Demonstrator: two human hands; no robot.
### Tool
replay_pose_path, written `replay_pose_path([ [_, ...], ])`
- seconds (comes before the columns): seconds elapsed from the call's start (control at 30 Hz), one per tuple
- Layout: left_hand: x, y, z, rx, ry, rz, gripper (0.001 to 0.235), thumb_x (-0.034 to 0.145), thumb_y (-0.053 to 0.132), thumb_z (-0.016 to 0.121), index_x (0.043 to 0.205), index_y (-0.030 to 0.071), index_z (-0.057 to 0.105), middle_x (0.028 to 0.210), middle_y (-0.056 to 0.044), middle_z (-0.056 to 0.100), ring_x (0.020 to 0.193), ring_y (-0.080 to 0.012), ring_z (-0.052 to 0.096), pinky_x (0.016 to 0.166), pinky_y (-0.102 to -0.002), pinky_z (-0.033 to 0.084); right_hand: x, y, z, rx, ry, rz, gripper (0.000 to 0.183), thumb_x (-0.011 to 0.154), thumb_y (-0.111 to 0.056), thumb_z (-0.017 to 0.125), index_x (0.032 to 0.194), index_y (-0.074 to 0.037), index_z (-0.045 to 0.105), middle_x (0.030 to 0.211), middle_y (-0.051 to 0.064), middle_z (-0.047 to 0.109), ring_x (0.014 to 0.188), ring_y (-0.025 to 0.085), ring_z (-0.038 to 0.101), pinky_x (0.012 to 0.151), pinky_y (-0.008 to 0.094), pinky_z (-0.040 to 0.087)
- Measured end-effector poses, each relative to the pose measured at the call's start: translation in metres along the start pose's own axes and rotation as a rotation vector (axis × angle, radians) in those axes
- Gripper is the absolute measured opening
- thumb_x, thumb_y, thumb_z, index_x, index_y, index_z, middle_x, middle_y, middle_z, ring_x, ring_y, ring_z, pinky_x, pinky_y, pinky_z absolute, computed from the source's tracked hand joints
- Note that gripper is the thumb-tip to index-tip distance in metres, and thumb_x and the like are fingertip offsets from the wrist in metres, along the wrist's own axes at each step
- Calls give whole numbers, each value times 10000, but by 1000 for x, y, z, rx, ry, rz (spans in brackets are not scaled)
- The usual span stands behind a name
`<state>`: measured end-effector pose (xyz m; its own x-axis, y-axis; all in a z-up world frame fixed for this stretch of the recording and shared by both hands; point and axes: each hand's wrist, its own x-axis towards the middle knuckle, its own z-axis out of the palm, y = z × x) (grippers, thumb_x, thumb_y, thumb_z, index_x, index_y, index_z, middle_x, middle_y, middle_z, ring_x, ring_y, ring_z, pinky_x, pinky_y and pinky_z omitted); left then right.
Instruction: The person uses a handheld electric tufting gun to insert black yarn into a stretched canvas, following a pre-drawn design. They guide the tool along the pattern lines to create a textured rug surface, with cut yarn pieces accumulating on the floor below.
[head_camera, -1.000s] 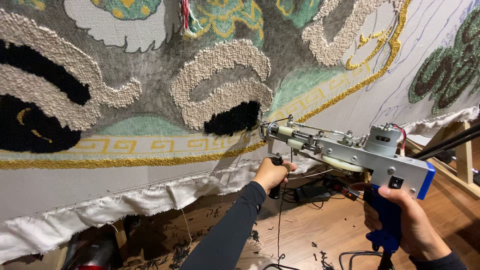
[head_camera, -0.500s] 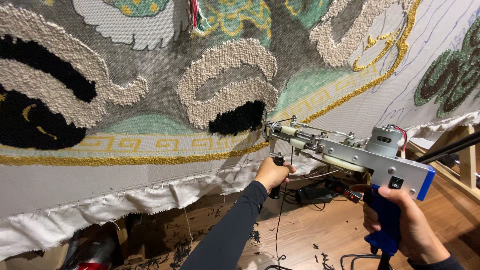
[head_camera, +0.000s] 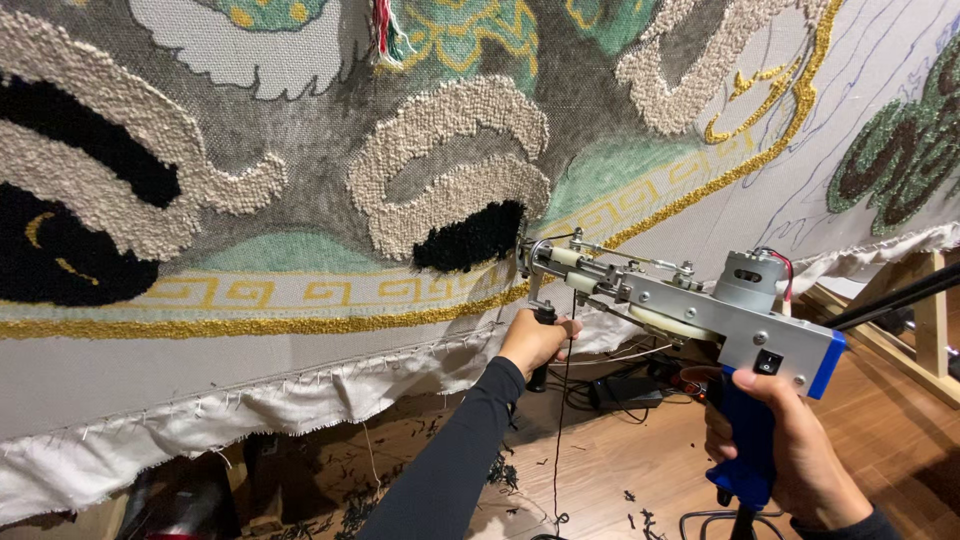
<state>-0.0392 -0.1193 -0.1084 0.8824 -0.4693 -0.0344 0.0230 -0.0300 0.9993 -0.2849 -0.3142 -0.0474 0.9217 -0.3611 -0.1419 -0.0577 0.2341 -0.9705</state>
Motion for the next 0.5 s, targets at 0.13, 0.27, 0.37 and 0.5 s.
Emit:
replay_pose_path([
  [0.13, 4, -1, -4, -71, -8, -3, 246, 877, 221, 793, 903, -11, 715, 833, -57, 733, 606, -67, 628, 503, -252, 528, -9, -10, 23, -16, -20, -9, 589, 893, -411, 479, 1197, 45, 693, 581, 61, 459, 483, 183, 447, 466, 349, 383],
  [0.27, 3, 4, -11, -7, 12, -6, 300, 866, 255, 812, 922, -25, 719, 820, -59, 715, 514, -98, 560, 460, -263, 477, -15, -6, 37, -13, 21, -32, 544, 890, -389, 507, 1160, 45, 693, 590, 65, 472, 488, 186, 466, 462, 339, 380],
  [0.37, 1, 11, -19, 39, 48, -5, 326, 882, 259, 812, 916, -47, 705, 802, -76, 705, 497, -108, 579, 456, -273, 488, -13, 1, 47, -26, 72, -111, 379, 898, -324, 602, 1019, 35, 590, 623, 91, 526, 493, 210, 512, 455, 356, 417],
  [0.5, -4, 23, -38, 192, 150, -4, 246, 870, 223, 763, 889, -19, 723, 763, -65, 771, 491, -131, 644, 456, -274, 513, -12, 16, 64, -93, 143, -185, 273, 855, -253, 697, 909, -10, 585, 614, 88, 566, 469, 204, 556, 434, 351, 456],
])
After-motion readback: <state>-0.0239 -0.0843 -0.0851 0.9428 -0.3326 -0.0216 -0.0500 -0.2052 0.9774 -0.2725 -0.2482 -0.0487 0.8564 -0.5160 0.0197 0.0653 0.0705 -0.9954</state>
